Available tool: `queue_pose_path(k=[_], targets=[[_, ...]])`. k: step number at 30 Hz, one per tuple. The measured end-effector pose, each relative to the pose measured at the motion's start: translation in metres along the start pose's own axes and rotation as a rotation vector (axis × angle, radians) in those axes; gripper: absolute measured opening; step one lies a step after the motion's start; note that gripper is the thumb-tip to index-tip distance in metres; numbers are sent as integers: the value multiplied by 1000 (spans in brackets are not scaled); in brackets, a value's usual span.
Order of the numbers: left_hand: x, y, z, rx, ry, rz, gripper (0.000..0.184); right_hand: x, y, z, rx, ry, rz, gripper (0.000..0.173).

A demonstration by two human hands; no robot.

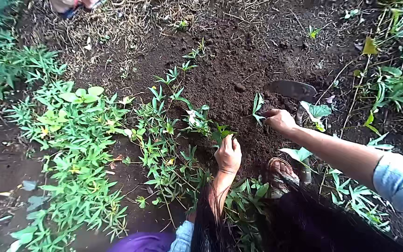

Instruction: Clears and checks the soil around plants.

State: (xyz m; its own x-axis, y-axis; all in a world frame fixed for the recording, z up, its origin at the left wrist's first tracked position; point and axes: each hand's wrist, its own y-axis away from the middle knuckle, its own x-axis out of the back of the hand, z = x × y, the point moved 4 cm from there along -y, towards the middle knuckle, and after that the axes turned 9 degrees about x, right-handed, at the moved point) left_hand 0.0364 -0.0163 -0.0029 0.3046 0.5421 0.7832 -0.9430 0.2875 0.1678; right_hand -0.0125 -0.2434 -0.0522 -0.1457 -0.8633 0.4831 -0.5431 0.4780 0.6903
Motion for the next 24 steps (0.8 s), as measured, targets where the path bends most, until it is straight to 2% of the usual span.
queue_pose_path(k=[1, 2, 5, 6, 8, 11, 14, 16, 17, 21, 23, 24], targets=[[10, -7, -7, -46, 85, 166, 21, 11, -16, 8, -45, -77, 89, 36], [21, -15, -17, -35, 143, 282, 21, 15, -34, 20, -87, -156, 163, 44], [52, -38, -54, 169, 268, 488, 26, 6, -83, 51, -141, -285, 278, 86], [60, -44, -66, 260, 320, 530, 26, -2, -93, 54, -121, -278, 283, 92], [69, -52, -83, 458, 388, 560, 29, -16, -96, 46, -80, -222, 280, 83], [61, -58, -92, 668, 441, 376, 31, -27, -87, 27, -7, -74, 247, 57], [39, -61, -89, 690, 453, 113, 47, -44, -67, 14, 58, -119, 197, 56], [27, -65, -86, 683, 461, 21, 52, -57, -47, 2, 109, -186, 130, 59], [21, -68, -85, 678, 458, 9, 51, -60, -35, -4, 146, -160, 70, 58], [15, -74, -84, 666, 319, -20, 32, -62, 1, -21, 422, 208, -173, 39], [18, -70, -86, 652, 219, -79, 19, -56, 9, -29, 443, 280, -232, 33], [19, -67, -88, 639, 228, -116, 19, -51, 11, -34, 431, 286, -242, 30]])
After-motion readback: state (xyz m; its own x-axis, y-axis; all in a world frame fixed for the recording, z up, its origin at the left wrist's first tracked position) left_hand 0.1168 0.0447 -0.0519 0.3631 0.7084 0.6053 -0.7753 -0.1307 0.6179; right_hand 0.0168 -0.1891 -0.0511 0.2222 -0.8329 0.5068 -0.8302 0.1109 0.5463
